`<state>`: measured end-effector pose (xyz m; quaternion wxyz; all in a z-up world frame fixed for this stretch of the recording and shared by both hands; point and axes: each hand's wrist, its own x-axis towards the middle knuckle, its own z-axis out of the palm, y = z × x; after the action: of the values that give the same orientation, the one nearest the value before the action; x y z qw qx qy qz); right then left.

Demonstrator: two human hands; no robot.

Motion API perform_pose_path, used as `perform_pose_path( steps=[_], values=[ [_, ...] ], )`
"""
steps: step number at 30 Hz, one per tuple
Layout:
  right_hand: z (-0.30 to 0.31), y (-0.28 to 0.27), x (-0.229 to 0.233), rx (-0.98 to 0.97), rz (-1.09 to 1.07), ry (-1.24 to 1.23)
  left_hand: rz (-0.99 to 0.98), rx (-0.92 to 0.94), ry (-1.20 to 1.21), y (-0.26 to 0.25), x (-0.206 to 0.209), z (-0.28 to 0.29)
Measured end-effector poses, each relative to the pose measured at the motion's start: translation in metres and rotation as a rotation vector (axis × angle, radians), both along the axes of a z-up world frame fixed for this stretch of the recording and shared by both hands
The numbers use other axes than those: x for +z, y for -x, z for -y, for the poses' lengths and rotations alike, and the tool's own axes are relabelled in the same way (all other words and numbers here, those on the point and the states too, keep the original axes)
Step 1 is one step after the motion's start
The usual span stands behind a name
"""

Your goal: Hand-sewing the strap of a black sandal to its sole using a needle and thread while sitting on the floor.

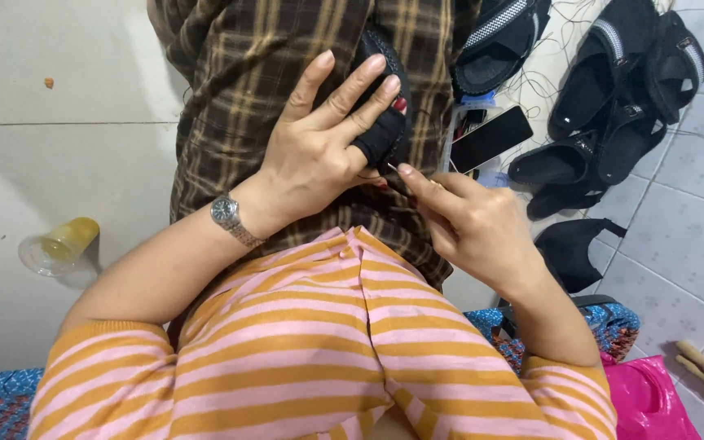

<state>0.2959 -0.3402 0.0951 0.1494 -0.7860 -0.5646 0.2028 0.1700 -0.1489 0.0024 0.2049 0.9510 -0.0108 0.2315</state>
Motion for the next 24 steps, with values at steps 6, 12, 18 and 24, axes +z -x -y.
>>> perform_pose_path(
  steps=[6, 12, 18, 24],
  values=[
    [-0.002, 0.007, -0.003, -0.02, 0.012, -0.063, 0.017, 0.025, -0.065, 0.001, 0.003, 0.001],
    [0.026, 0.022, -0.009, 0.008, 0.146, -0.161, 0.142, 0.102, 0.088, 0.053, 0.003, 0.024],
    [0.02, 0.03, -0.021, 0.011, 0.306, -0.075, -0.242, -0.028, 1.42, 0.065, 0.04, 0.027],
    [0.021, 0.028, -0.034, 0.001, 0.263, -0.121, -0.497, 0.336, 1.697, 0.047, 0.031, 0.037]
  ],
)
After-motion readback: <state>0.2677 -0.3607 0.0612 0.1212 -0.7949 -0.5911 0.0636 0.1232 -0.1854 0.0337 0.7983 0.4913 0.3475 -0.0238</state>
